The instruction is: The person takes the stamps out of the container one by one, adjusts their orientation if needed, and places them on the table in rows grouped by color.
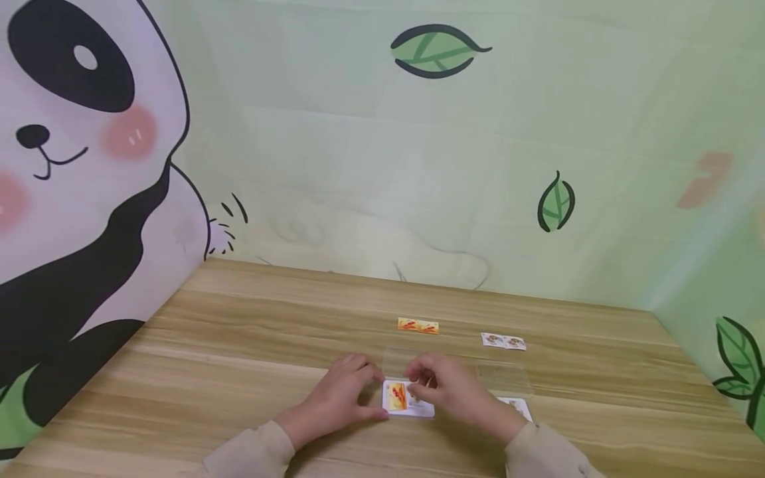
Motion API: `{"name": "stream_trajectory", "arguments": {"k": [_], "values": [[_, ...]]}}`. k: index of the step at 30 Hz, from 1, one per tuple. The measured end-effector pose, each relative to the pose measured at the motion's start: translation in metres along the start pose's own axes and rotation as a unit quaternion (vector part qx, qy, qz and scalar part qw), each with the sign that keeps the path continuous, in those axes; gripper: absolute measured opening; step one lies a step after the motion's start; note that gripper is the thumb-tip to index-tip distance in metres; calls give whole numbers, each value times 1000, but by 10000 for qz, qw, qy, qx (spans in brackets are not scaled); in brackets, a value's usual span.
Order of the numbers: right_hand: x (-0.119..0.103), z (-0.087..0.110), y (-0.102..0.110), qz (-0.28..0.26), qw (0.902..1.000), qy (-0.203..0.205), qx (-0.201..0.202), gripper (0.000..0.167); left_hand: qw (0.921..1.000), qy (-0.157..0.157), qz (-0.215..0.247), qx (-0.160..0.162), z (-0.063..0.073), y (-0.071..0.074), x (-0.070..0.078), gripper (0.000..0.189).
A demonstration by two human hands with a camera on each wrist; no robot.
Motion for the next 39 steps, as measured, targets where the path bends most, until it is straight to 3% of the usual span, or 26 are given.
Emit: {"name": "stream_trajectory", "arguments": {"k": [13, 39], "values": [[3, -9, -11, 124, 9998, 3, -178, 11, 10000, 11, 42, 17, 1, 3, 1, 47], [-3, -14, -21, 826, 9966, 17, -47, 16, 9999, 2, 106, -23, 2, 2, 2, 47]]}}
Point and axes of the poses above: each hand's wrist, its own z-axis away from the middle knuckle, its own y-axis out of the back of the hand, x = y × z, the point moved 10 cm from there along -z, towards the middle knuckle, and after that the axes turned 1 degree about -x, right-handed, at the moved point
